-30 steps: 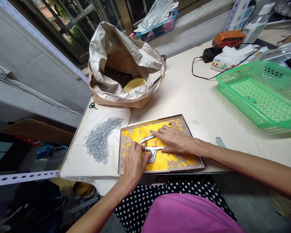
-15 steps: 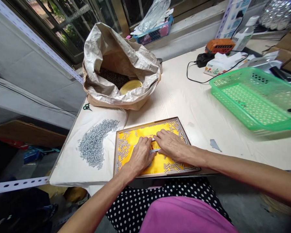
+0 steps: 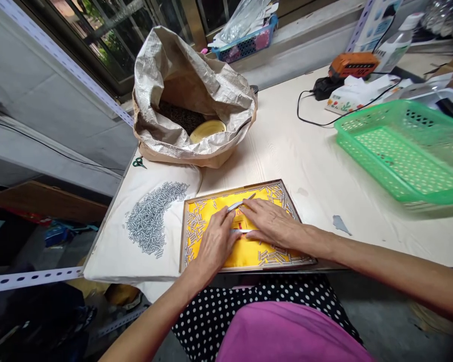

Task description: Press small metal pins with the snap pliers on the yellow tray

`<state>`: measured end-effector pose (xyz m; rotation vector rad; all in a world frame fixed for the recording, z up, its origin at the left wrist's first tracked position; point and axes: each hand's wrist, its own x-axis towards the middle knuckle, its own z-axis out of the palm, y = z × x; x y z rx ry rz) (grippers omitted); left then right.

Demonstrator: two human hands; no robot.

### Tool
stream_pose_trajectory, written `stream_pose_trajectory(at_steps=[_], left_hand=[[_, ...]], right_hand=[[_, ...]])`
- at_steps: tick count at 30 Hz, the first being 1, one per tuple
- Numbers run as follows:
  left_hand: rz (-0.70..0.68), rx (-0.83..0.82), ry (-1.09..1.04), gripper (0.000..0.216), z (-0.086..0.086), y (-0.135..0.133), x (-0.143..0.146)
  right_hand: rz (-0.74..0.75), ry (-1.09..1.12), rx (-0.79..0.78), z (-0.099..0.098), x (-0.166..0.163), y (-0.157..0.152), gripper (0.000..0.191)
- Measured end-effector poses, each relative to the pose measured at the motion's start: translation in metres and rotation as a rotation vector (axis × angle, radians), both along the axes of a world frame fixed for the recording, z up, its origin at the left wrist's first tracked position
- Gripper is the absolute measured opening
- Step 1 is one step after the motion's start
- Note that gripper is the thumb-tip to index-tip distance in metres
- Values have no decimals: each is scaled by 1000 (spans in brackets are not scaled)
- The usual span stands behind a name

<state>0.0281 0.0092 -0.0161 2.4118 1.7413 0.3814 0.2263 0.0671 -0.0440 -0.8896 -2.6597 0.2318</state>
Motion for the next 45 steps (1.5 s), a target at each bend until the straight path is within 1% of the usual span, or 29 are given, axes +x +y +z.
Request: stream_pose_trajectory(at_steps=[1, 2, 5, 7, 9, 11, 14, 17, 19, 20, 22, 25, 28, 30, 32, 35, 39, 42, 45], left_hand=[[38, 37, -15, 24, 4, -5, -5], [86, 62, -22, 19, 7, -10, -11], [215, 57, -26, 21, 15, -23, -31], [272, 36, -31, 20, 18, -29, -45], [322, 38, -22, 19, 19, -34, -57], [353, 62, -1, 20, 19, -37, -63], [314, 68, 29, 20, 13, -41, -60], [209, 43, 87, 18, -2, -41, -47], [148, 31, 159, 21, -11, -37, -39], [129, 29, 197, 19, -13, -34, -37], [149, 49, 255, 14, -14, -27, -40], [305, 129, 276, 19, -5, -14, -64], [510, 184, 262, 21, 5, -4, -105], [630, 162, 264, 24, 6, 2, -133], [688, 103, 272, 27, 4, 9, -155], [671, 30, 313, 29, -3, 22, -175], [550, -43, 380, 30, -11, 42, -184], [486, -74, 341, 26, -15, 52, -187], [492, -76, 289, 22, -16, 58, -189]], right_hand=[[6, 8, -8, 2, 2, -1, 43], [14, 1, -22, 2, 4, -2, 38], [21, -41, -80, -1, 1, -8, 20], [33, -53, -132, -3, -5, -11, 13], [75, -23, -166, -1, -11, -13, 16], [104, 49, -143, 5, -12, -13, 22], [63, 132, -66, 19, -6, -8, 27], [21, 184, -27, 30, 8, -2, 27], [-4, 215, -6, 35, 19, 0, 26], [-14, 224, 1, 35, 25, -1, 25], [-27, 238, -2, 34, 34, -5, 24], [-27, 259, -26, 24, 41, -12, 23], [15, 262, -83, 8, 37, -18, 22], [48, 249, -143, -2, 30, -21, 23], [54, 228, -192, -10, 22, -23, 25], [35, 184, -202, -17, 14, -23, 26], [32, 116, -151, -21, 13, -20, 23], [27, 75, -142, -23, 15, -19, 20], [11, 47, -165, -24, 14, -19, 18]])
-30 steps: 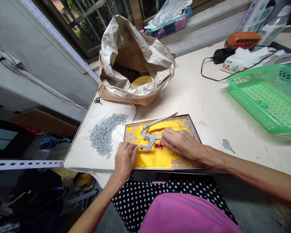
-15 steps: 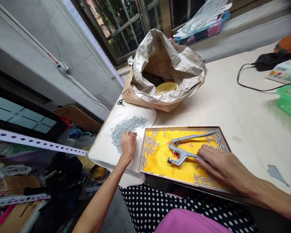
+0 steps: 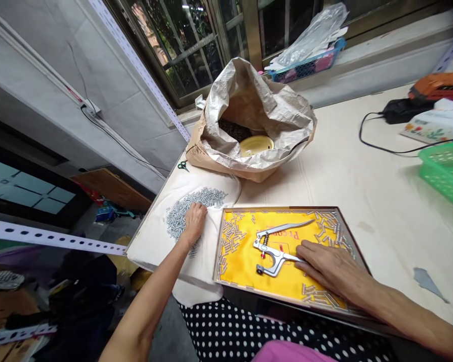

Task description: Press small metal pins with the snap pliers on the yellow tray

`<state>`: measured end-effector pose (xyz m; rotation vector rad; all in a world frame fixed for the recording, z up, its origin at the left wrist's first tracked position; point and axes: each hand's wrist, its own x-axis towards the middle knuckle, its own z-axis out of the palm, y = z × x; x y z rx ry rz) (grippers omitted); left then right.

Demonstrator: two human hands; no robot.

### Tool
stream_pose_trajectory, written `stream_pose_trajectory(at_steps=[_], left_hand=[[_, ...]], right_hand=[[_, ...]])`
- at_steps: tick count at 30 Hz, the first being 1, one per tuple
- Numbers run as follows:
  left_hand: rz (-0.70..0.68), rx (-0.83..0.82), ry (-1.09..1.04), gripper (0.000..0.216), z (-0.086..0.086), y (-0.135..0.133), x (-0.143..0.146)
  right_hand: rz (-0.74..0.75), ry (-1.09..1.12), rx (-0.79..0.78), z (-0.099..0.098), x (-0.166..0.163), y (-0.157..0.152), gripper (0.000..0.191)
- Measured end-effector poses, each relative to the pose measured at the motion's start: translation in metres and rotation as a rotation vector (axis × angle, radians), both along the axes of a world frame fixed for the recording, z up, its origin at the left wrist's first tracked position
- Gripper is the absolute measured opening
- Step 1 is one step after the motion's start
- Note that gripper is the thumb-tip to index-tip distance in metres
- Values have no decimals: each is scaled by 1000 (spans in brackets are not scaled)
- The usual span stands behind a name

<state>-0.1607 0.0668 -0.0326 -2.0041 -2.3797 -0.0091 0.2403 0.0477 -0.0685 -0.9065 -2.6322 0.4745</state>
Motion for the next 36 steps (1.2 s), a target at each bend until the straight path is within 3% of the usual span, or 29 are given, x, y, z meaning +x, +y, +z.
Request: stream_pose_trajectory(at_steps=[5, 9, 11, 15, 19, 24, 28, 33, 36], left_hand=[[58, 54, -117, 21, 4, 2, 5], [143, 120, -244, 21, 17, -11, 16], [221, 148, -506, 23, 27, -22, 23], [434, 136, -1407, 33, 47, -48, 42], [470, 90, -1710, 40, 61, -69, 58], [399, 108, -1820, 41, 67, -85, 64], [356, 251, -1663, 39, 64, -90, 65], [327, 373, -1293, 18, 55, -87, 61], [354, 370, -1355, 17, 49, -86, 55]], right_hand=[[-12, -55, -102, 3, 1, 1, 12], [-22, 25, -120, 21, 1, 5, 17], [-25, 132, -93, 38, -10, 9, 23], [73, 363, -81, 71, -73, 20, 32], [187, 610, -252, 83, -152, 27, 31], [164, 644, -509, 79, -198, 27, 14], [159, 638, -600, 77, -204, 26, 12], [141, 595, -642, 71, -215, 31, 14], [112, 557, -584, 67, -223, 32, 17]])
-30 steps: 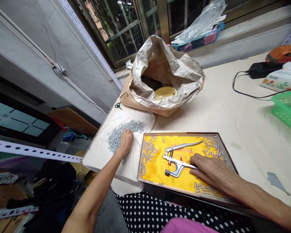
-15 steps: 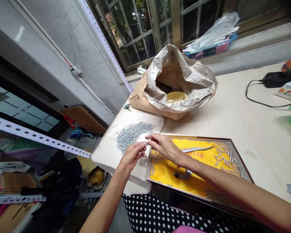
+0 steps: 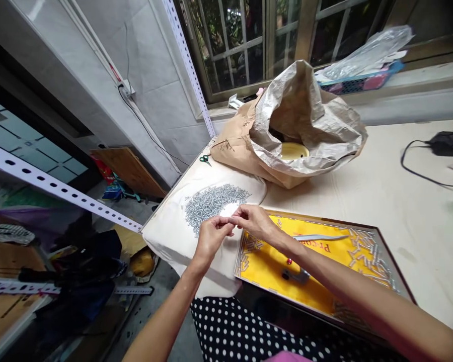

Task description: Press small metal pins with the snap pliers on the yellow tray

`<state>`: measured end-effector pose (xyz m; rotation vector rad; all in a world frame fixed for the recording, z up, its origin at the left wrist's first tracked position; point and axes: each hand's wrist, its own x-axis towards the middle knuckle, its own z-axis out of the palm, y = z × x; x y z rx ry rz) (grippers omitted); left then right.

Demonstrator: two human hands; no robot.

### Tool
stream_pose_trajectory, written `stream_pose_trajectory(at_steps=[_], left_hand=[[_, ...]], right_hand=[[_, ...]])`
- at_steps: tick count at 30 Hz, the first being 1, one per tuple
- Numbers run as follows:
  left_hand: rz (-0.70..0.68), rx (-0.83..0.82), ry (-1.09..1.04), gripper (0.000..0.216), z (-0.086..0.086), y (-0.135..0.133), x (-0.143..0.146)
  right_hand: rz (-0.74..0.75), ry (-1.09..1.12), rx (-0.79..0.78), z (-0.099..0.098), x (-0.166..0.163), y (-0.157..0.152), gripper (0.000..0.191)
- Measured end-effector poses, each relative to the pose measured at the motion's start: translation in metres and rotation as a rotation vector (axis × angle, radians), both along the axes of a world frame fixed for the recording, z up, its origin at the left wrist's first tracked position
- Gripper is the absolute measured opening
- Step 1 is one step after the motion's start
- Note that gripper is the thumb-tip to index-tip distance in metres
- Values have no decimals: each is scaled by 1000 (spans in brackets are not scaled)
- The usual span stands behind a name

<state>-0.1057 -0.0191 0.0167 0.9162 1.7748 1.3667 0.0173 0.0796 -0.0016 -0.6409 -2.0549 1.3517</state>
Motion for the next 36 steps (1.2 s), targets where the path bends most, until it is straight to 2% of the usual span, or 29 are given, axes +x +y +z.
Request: stream_pose_trajectory(at_steps=[5, 10, 12, 15, 17, 18, 20, 22, 25, 27, 30, 36], left_hand=[[-4, -23, -259, 31, -8, -1, -14], [-8, -113, -508, 30, -11, 1, -30], [21, -143, -525, 25, -12, 2, -37], [199, -96, -339, 23, -11, 0, -45], [268, -34, -174, 27, -8, -4, -41], [249, -21, -128, 31, -5, -6, -36], [139, -36, -114, 39, 1, -11, -18], [-8, -93, -160, 41, 5, -14, 7], [-170, -208, -206, 33, 3, -14, 50], [-207, -262, -185, 26, -4, -10, 72], [-221, -301, -136, 19, -15, -1, 92], [-274, -368, -96, 25, -31, 5, 103]], right_hand=[[-103, -8, 98, -4, -13, -7, 10], [-92, 6, -42, -19, -29, -8, 9], [-53, 6, -72, -26, -37, -4, 12], [-7, -14, -51, -24, -36, 5, 12], [2, -47, 24, -15, -19, 10, 8], [0, -71, 83, -8, -4, 11, 7], [-17, -185, 345, 4, 38, 10, 15], [-22, -363, 486, 10, 90, 2, 26], [6, -651, 518, 3, 164, -16, 26], [33, -792, 516, -9, 198, -26, 22], [27, -904, 491, -25, 218, -32, 19], [43, -878, 516, -33, 209, -26, 19]])
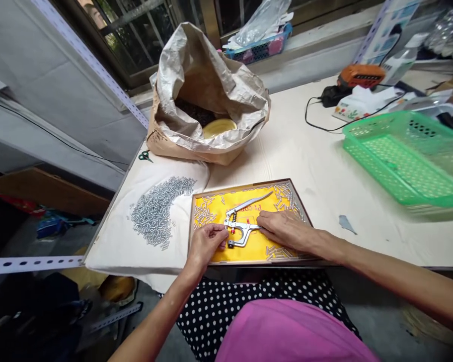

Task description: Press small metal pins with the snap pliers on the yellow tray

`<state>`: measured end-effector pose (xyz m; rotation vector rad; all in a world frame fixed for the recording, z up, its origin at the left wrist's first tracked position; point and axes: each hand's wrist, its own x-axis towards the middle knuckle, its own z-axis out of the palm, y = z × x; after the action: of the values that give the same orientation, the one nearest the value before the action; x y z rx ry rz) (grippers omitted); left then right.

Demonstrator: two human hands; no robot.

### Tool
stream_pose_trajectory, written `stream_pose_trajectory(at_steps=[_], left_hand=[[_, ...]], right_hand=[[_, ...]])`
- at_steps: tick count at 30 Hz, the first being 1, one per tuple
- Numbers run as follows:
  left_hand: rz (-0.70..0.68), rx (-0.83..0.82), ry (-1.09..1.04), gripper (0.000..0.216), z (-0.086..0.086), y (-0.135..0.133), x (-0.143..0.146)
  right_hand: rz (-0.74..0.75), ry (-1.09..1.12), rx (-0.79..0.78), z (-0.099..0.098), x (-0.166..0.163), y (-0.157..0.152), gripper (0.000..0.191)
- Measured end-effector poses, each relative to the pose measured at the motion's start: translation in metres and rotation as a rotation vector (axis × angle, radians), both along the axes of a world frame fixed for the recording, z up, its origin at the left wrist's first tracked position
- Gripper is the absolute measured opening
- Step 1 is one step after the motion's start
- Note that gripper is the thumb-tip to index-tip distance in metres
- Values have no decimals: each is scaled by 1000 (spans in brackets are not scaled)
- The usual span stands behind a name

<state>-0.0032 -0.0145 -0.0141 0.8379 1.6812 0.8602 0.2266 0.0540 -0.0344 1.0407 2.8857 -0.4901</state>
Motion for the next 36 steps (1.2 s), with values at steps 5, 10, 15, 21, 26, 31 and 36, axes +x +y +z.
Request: stream_pose_trajectory(at_steps=[5, 10, 15, 21, 26, 31, 36], left_hand=[[6, 3, 56, 32, -6, -4, 2], [14, -50, 127, 32, -4, -7, 1], [49, -102, 77, 29, -5, -10, 3], [48, -170, 74, 21, -4, -5, 5], [-54, -311, 91, 21, 5, 9, 3], [-151, -459, 86, 28, 8, 20, -4], [-203, -521, 52, 23, 11, 23, -5]], right_hand=[[74, 154, 75, -8, 0, 0, 22], [87, 247, 123, -15, 1, -5, 22], [78, 211, 101, -11, -1, -8, 20], [60, 150, 55, -2, -1, -9, 20], [53, 121, 41, -6, -2, -7, 19], [51, 131, 31, -8, -4, -4, 19], [35, 147, 31, -14, -8, -3, 20]])
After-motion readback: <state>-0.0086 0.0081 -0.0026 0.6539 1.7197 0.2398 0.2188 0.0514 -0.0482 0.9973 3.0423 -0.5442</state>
